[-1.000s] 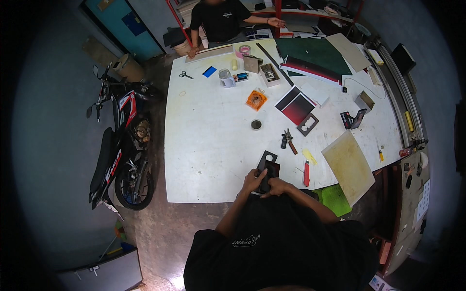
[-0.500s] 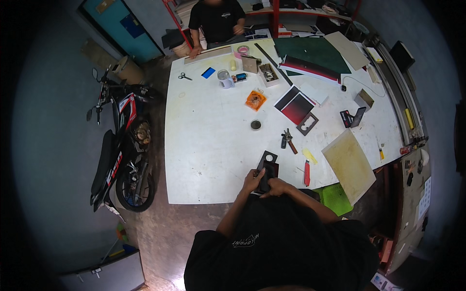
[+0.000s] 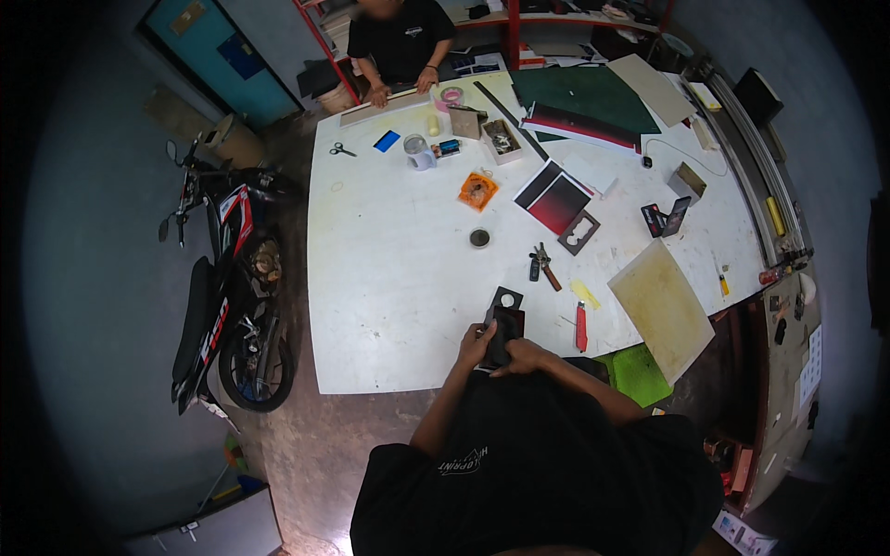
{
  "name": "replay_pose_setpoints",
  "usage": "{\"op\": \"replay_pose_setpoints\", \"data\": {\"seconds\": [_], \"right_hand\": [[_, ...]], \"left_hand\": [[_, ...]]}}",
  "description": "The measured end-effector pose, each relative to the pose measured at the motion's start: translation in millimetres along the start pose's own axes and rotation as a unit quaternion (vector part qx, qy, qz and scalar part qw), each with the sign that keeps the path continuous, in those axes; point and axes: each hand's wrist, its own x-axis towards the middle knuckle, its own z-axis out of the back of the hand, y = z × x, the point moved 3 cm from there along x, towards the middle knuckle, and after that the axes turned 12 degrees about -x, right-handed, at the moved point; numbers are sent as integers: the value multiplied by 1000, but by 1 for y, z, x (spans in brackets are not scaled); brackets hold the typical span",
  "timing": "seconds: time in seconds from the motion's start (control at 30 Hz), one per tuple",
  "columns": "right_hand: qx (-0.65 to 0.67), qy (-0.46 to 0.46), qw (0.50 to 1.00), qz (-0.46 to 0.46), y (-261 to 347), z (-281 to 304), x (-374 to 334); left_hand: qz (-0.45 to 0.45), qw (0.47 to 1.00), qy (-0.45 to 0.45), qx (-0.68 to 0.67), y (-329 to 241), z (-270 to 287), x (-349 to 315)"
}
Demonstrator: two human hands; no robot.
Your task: The person assembles photo frames by cutting a red gradient sheet with a utility knife, applying adhesive to a white backing with a brush, and placing a black frame insert on top. They repeat this process for multiple frames, handling sheets, frames, and tools on a cluttered workbench.
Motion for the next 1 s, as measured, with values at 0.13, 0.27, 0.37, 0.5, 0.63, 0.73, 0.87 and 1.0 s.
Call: {"op": "replay_pose_setpoints", "data": {"seconds": [0.13, 0.27, 0.37, 0.5, 0.63, 0.73, 0.87, 1.0], "right_hand": [[6, 0, 1000, 6, 1, 0, 1], [1, -11, 1000, -7, -7, -4, 2], [-4, -32, 999, 14, -5, -5, 5], [46, -22, 998, 22, -6, -5, 1], [84, -67, 994, -1, 14, 15, -23], [187, -152, 970, 40, 9, 14, -37], [98, -205, 973, -41, -28, 26, -50], [-19, -208, 968, -138, -60, 14, -44]], "left_hand": [[-2, 1000, -7, -17, 7, 1, 4], [1, 1000, 6, -29, -3, -4, 1], [-10, 1000, -8, -17, 4, 2, 5], [-16, 999, -30, 1, 3, 2, 5], [-21, 997, -70, -18, 5, 13, 5], [-43, 989, -128, -64, 29, 39, 14], [-14, 969, -207, -135, 31, 74, 8], [-10, 958, -228, -176, 36, 114, 0]]}}
